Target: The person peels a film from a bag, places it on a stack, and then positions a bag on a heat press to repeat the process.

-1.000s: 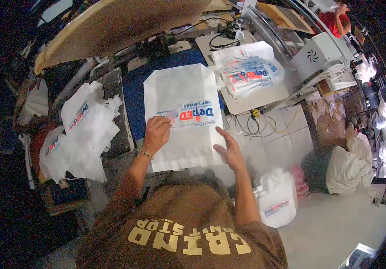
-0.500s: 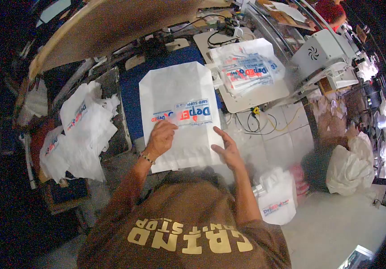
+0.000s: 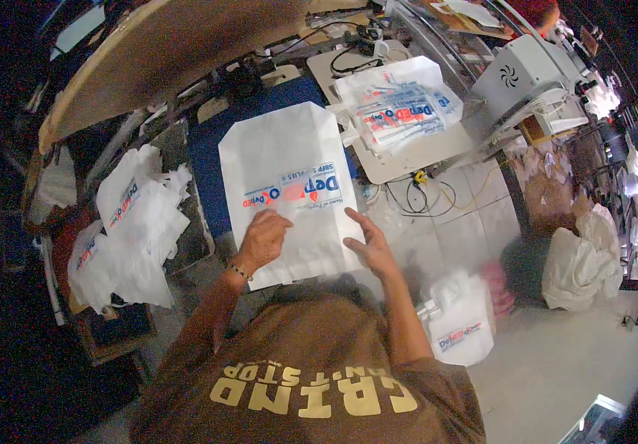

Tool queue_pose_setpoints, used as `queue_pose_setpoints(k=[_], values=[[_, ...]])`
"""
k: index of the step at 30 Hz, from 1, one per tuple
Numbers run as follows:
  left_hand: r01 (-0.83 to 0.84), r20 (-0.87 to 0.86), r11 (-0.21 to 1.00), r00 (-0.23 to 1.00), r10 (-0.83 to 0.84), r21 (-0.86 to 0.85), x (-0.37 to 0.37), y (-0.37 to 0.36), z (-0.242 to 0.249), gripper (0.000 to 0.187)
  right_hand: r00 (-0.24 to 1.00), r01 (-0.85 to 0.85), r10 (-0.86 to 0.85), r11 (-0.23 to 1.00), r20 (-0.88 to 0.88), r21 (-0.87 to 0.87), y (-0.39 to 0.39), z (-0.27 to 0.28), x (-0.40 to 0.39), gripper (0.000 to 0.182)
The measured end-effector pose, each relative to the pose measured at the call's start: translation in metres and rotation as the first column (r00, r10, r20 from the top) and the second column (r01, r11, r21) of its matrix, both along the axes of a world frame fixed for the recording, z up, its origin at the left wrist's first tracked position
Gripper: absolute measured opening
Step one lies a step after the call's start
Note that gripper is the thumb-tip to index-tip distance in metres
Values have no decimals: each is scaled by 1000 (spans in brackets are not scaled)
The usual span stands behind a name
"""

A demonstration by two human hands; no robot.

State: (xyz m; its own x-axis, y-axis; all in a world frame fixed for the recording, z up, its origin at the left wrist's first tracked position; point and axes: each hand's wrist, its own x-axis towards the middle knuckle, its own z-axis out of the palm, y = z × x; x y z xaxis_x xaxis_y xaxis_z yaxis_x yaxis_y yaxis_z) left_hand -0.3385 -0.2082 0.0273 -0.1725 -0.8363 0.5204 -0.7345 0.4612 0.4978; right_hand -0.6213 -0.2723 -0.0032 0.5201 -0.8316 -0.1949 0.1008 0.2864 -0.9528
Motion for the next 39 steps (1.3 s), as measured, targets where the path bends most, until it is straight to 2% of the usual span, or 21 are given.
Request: queue_pose_setpoints(k=[3, 6, 10, 12, 19, 21, 24, 27, 31, 35, 37, 38, 39], values=[[-34, -64, 999, 997, 33, -1, 0, -1, -1, 13, 1000, -7, 7, 1000, -8, 9, -1, 1, 0, 71], [-74, -51, 997, 996, 73, -14, -2, 1, -4, 13, 1000, -17, 17, 1000, -20, 19, 1, 0, -2, 71], [19, -65, 1000, 998, -19, -1, -2, 3, -2, 14, 1000, -17, 17, 1000, 11, -12, -3, -9, -2, 70], [60, -6, 998, 998, -60, 22, -4, 5, -2, 15, 1000, -8, 8, 1000, 26, -1, -5, -6, 0, 70], [-30, -78, 999, 996, 33, 34, -11, 7, -1, 18, 999, -33, 33, 999, 10, 28, -7, 7, -1, 72], [68, -55, 997, 996, -66, 39, -15, 11, -2, 18, 999, -42, 42, 999, 16, 12, -7, 5, -2, 72], [78, -76, 995, 994, -74, 60, -20, 12, 1, 18, 999, -51, 52, 998, 11, -48, -14, 1, -2, 72], [45, -115, 992, 993, -31, 119, -30, 18, 3, 17, 998, -57, 57, 997, 7, -57, -13, -1, -4, 71], [6, -133, 995, 991, 7, 100, -46, 23, 12, 17, 995, -52, 54, 998, 80, -24, -14, -1, -5, 70], [70, -166, 972, 986, -32, 225, -66, 41, 24, 14, 998, -48, 52, 994, 35, -95, -17, -5, -4, 71], [88, -202, 958, 979, -33, 273, -80, 55, 40, 13, 1000, -1, 2, 1000, -18, 28, -17, -12, -4, 66], [170, -241, 932, 966, -94, 320, -88, 63, 48, 11, 1000, 2, -1, 1000, -13, 28, -19, -11, -6, 66], [252, -283, 897, 947, -151, 363, -93, 71, 58, 10, 994, -40, 28, 994, -109, -106, -22, -3, -8, 63]])
